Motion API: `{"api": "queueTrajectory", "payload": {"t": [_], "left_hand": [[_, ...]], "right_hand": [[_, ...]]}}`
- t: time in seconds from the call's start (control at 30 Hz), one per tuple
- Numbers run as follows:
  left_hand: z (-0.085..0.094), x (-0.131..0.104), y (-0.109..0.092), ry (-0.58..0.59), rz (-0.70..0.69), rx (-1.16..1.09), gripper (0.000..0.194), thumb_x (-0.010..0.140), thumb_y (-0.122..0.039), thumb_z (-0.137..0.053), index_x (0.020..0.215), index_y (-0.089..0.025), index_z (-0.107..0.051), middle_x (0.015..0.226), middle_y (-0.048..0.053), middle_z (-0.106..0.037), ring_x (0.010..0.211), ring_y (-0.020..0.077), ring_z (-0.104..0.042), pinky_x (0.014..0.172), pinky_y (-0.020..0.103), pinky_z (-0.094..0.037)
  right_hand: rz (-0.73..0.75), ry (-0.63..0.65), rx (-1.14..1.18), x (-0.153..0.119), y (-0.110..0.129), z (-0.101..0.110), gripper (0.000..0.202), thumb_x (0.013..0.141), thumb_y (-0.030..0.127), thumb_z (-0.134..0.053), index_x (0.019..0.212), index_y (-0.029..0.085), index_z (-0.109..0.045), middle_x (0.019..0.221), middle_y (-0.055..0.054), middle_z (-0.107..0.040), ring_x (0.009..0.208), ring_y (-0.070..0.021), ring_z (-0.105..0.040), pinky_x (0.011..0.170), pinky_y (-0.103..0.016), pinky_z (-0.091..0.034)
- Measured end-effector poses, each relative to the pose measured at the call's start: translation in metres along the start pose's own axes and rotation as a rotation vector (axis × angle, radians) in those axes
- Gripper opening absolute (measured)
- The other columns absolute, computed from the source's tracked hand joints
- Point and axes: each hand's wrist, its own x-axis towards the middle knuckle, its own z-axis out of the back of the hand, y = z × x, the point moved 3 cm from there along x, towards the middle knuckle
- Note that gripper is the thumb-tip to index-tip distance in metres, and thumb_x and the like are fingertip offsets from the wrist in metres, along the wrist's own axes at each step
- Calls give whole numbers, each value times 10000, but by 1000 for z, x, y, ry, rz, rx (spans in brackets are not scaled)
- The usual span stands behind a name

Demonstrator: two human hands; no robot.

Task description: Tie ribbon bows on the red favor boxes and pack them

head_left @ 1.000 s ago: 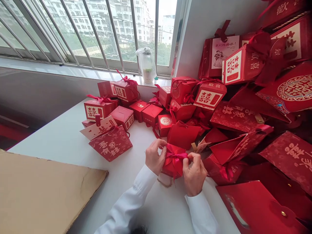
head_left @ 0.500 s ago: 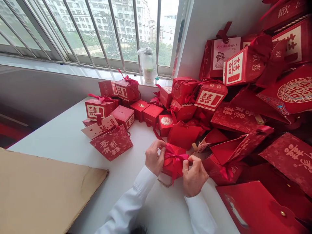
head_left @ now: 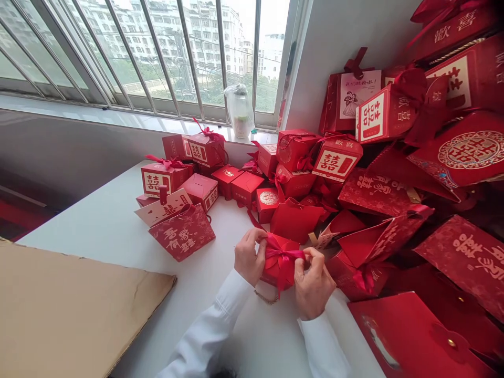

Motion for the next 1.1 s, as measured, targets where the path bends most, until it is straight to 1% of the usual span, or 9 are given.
{"api": "queueTrajectory", "payload": {"t": [0.17,0.37,0.5,0.57,0.63,0.73,0.83,0.97,1.1], "left_hand": [[23,9,2,212,97,-185,285,667,-87,-458,917,-194,-540,927,34,-642,802,144,-622,666,268,-521],[58,25,-13,272,-121,-88,412,637,-65,-420,994,-210,-565,1016,47,-624,952,183,-598,812,334,-501],[46,32,-40,684,-378,112,514,670,-122,-568,1170,-238,-531,1176,71,-587,1128,241,-516,968,386,-434],[29,32,-47,951,-349,371,774,604,-188,-702,1324,-230,-420,1329,127,-479,1252,335,-389,997,490,-393],[13,33,-50,1092,-248,641,1022,535,-256,-787,1420,-233,-277,1435,188,-331,1329,437,-214,962,652,-326],[-9,33,-51,1152,-212,798,1099,531,-299,-809,1449,-274,-206,1425,200,-330,1349,443,-149,947,741,-212],[-21,32,-47,1134,-278,904,1127,524,-299,-812,1460,-245,-188,1343,215,-414,1287,404,-284,971,721,-190],[-23,31,-42,1105,-426,848,1176,487,-332,-818,1462,-211,-171,1288,207,-456,1156,362,-429,963,667,-265],[-18,33,-48,1082,-421,818,1175,520,-396,-793,1465,-140,-144,1278,216,-475,1124,345,-463,960,590,-330]], "right_hand": [[-326,303,588,2,-13,6,340,832,333,-565,1122,211,-437,898,-61,-649,814,-208,-636,660,-297,-490],[-463,345,778,-10,-44,13,409,782,379,-632,1116,203,-474,984,-84,-598,897,-212,-612,810,-380,-509],[-444,471,729,-25,-55,11,397,784,375,-623,1111,193,-490,999,-102,-614,926,-235,-615,814,-396,-510],[-413,534,672,-32,-57,11,389,789,368,-609,1114,192,-488,1000,-101,-619,943,-237,-611,821,-387,-501],[-385,569,611,-37,-59,13,392,788,370,-595,1119,195,-481,985,-91,-621,931,-235,-612,813,-376,-493],[-364,594,545,-40,-61,16,398,790,391,-565,1126,201,-471,969,-82,-625,889,-231,-619,759,-349,-486],[-367,597,501,-40,-61,20,394,801,414,-524,1128,202,-466,928,-73,-641,849,-230,-627,693,-321,-472],[-357,589,434,-36,-59,26,386,796,438,-485,1104,205,-478,861,-55,-659,802,-230,-633,656,-310,-456],[-328,609,386,-35,-57,29,375,794,435,-443,1087,206,-489,846,-53,-672,779,-231,-648,656,-314,-460]]}}
